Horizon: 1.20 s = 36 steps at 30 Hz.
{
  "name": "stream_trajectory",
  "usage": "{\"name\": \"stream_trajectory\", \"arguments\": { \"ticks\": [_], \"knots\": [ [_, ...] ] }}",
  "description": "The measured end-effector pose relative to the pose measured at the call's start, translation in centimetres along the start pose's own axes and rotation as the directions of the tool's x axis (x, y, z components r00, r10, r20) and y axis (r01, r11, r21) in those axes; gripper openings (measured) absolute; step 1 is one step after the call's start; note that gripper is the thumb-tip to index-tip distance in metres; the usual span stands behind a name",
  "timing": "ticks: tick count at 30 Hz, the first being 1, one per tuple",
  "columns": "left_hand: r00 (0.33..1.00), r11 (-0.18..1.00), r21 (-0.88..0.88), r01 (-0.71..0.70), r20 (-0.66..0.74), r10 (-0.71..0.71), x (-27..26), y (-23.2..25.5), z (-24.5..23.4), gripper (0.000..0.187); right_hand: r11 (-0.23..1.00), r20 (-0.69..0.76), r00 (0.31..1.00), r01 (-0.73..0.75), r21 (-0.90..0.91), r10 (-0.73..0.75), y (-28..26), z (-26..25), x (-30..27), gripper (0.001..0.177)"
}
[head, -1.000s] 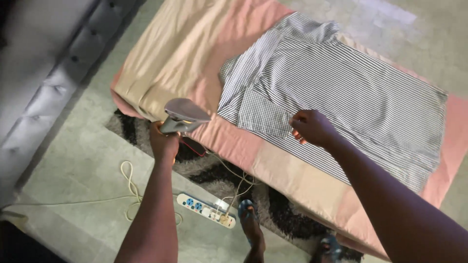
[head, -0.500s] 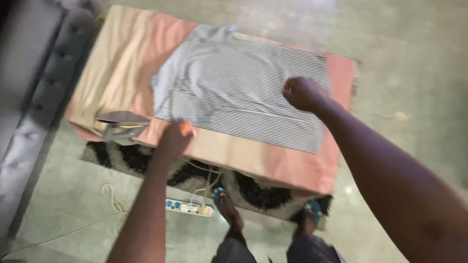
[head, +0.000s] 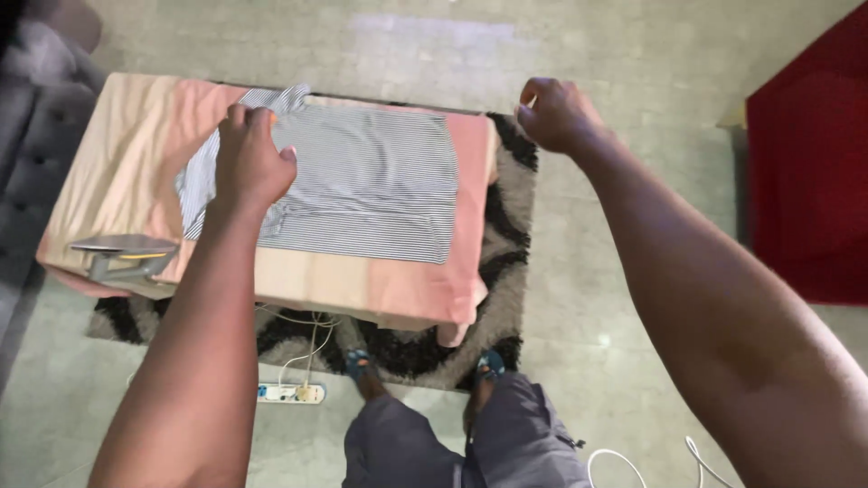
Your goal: Iron a striped shirt on a bed surface and fold it.
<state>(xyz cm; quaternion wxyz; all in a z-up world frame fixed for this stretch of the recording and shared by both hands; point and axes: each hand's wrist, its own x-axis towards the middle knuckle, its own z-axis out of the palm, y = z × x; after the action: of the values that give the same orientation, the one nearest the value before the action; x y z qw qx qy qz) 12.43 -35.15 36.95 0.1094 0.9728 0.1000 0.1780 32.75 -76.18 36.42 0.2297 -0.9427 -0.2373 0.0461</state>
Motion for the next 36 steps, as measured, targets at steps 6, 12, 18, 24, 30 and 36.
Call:
{"name": "stream_trajectory", "arguments": {
  "ticks": [6,12,18,24,30,36],
  "knots": [
    [0.998,0.999,-0.037,0.008,0.069,-0.005,2.4,5.5,-1.6,0.046,1.000,-0.050,0.999,0.021,-0.011,-0.022,0.7,-5.2,0.7,0.025],
    [0.989,0.998,-0.040,-0.055,0.137,0.060,5.5,6.8,-0.1,0.039,0.997,-0.013,0.997,0.076,-0.028,-0.077,-0.2,-7.2,1.9,0.027],
    [0.978,0.988,-0.102,-0.115,0.163,0.130,7.0,9.2,1.9,0.033,0.996,0.055,0.996,0.078,-0.045,-0.076,-1.1,-9.1,1.3,0.026],
    [0.979,0.995,-0.086,-0.053,0.192,0.068,9.7,11.7,2.9,0.035,0.980,0.086,0.981,0.181,-0.087,-0.174,2.6,-9.0,4.5,0.022],
    [0.991,0.995,-0.065,-0.069,0.109,0.076,11.2,15.7,4.9,0.027,0.978,0.166,0.966,0.205,-0.035,-0.196,7.9,-10.8,7.7,0.023],
    [0.996,1.000,-0.002,-0.016,0.085,0.016,15.2,22.7,6.2,0.026,0.939,0.084,0.936,0.343,-0.002,-0.341,13.0,-15.2,12.1,0.024]
  ]
}}
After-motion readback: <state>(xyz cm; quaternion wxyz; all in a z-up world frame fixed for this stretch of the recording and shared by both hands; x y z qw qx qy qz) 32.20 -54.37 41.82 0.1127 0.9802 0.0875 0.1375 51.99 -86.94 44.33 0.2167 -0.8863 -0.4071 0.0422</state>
